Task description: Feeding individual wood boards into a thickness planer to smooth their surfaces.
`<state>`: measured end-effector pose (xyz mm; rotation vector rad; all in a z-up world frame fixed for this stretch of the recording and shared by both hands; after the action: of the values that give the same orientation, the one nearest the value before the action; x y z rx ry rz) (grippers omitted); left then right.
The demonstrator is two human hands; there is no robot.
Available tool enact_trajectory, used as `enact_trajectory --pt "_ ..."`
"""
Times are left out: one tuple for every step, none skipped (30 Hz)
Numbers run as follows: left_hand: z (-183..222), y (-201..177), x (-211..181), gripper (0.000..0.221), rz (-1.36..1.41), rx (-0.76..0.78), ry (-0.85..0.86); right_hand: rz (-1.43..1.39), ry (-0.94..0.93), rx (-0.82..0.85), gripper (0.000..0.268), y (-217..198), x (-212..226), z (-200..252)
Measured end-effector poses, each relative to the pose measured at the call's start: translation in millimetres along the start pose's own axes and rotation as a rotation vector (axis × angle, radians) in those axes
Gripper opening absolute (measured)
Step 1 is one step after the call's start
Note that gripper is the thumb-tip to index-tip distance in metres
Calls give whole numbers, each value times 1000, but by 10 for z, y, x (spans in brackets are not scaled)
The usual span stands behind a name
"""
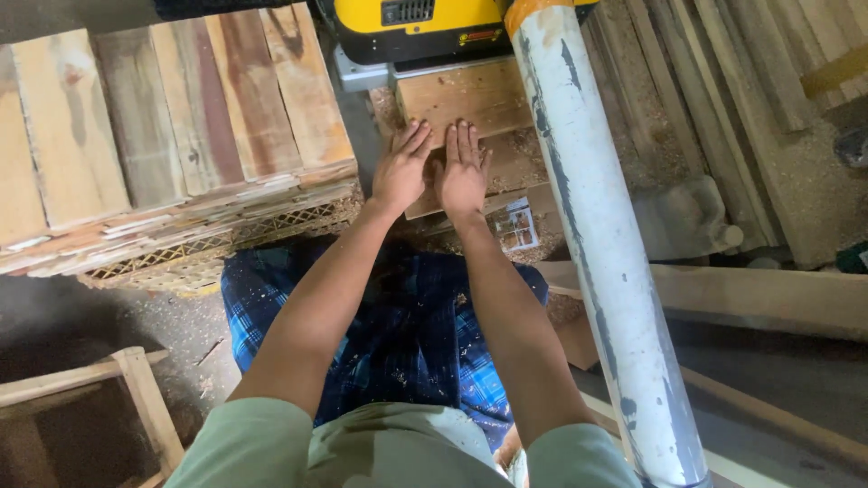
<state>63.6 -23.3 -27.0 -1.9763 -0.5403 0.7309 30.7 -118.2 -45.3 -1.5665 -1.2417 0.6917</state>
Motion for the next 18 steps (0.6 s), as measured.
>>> enact_trajectory --pt "13 -111 -20 58 32 -39 -3 -7 6 -25 73 -3 -4 13" --pt "7 -231 -31 56 62 -81 -4 -15 10 -54 72 -11 -4 4" --pt "-31 -80 11 56 63 -81 -1 -14 13 -55 72 10 -21 -17" --pt "-33 53 78 57 46 -97 -18 -9 11 -75 72 18 -19 -8" --pt "-31 184 144 57 29 -113 -35 -4 8 -95 73 26 -15 5" --pt "-34 205 148 57 29 -111 -35 -4 9 -94 73 41 -20 5" --pt "-34 226 169 55 50 -111 -53 -4 7 -107 72 41 -21 6" --pt "-32 246 186 54 70 -110 -72 -4 4 -119 70 39 -23 9" --pt "-24 235 197 54 71 -109 -73 -4 4 -118 70 67 -21 10" --pt "-28 246 203 55 76 -92 -83 -6 7 -113 71 91 -37 3" --pt "-31 256 209 56 81 -75 -93 -9 10 -109 72 114 -55 -3" --pt "-33 241 209 56 81 -76 -94 -8 8 -109 72 136 -63 -6" --pt "-33 232 209 56 88 -71 -95 -2 6 -110 72 157 -70 -10" --pt "-30 223 209 55 95 -65 -96 4 5 -111 72 179 -76 -8" --pt "-35 250 208 55 96 -65 -96 4 5 -111 72 157 -75 4" --pt "-44 275 224 57 91 -65 -104 -7 11 -104 72 145 -72 5" --pt "-53 299 241 59 86 -64 -112 -19 17 -97 72 134 -69 6" --pt "-61 339 261 59 86 -65 -114 -19 15 -96 72 140 -66 0"
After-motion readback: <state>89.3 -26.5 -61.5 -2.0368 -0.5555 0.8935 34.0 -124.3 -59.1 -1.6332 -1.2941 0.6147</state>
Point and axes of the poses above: each hand's wrist, its own z-axis away from the middle knuckle, its own y-axis out of the palm, x = y × z, the point moved 10 cm from there along -z, towards the middle knuckle, and after that the axes turned 8 degrees about -x, right-handed, at the moved point
